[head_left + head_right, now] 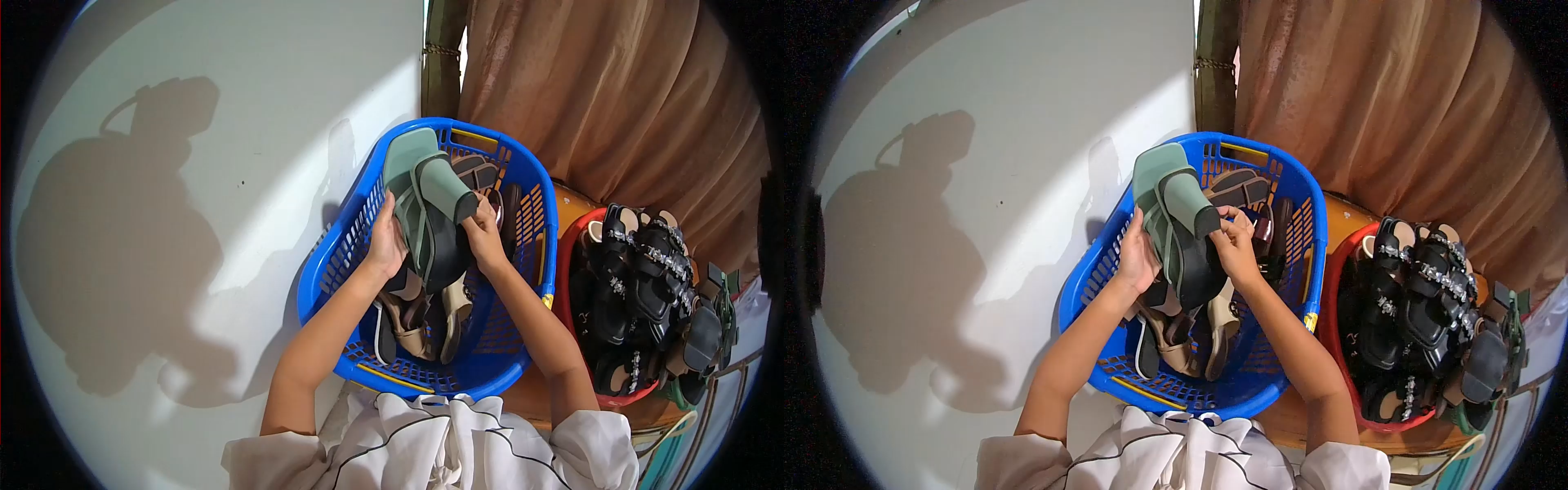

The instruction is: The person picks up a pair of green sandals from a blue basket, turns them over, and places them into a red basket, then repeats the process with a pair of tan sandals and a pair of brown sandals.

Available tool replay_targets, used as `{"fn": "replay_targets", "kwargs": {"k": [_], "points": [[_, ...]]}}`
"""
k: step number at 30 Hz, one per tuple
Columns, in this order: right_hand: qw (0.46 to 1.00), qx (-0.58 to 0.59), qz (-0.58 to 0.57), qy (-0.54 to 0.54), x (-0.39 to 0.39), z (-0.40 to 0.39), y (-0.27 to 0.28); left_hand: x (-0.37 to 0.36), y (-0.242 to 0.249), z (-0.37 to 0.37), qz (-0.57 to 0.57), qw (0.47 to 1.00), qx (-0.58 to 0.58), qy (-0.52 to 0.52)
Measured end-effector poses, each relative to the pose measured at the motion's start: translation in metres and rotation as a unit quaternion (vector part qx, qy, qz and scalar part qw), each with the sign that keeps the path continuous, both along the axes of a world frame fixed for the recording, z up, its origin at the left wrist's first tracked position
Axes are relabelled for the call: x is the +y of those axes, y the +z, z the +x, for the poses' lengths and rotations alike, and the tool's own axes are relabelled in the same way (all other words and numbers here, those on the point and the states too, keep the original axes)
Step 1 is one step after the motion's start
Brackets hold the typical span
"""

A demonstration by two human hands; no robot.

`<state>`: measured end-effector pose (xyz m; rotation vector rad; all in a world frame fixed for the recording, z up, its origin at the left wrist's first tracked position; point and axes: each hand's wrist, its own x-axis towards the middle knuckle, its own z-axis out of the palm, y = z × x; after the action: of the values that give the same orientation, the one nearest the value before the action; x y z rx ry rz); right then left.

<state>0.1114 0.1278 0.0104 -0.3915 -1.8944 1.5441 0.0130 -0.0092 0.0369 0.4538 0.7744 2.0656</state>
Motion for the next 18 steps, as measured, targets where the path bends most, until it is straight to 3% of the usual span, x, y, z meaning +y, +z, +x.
{"fn": "replay_targets", "kwargs": {"k": [2, 5, 10, 13, 18], "points": [[0.983, -0.056, -0.17, 0.045, -0.004, 0.004, 0.007, 0.002, -0.002, 0.005, 0.01, 1.0, 0.022, 0.003], [1.0, 0.009, 0.023, -0.003, -0.012, 0.001, -0.002, 0.002, -0.006, 0.006, 0.001, 0.999, 0.053, 0.004], [0.996, 0.024, -0.079, -0.036, -0.016, -0.009, -0.025, 0.003, -0.005, 0.007, -0.059, 0.987, 0.149, 0.023], [0.964, 0.019, -0.263, 0.038, -0.026, 0.002, -0.002, 0.002, -0.005, 0.008, -0.071, 0.98, 0.185, 0.028], [0.938, 0.016, -0.346, 0.03, -0.029, 0.001, 0.001, 0.003, -0.006, 0.009, -0.093, 0.973, 0.209, 0.043]]}}
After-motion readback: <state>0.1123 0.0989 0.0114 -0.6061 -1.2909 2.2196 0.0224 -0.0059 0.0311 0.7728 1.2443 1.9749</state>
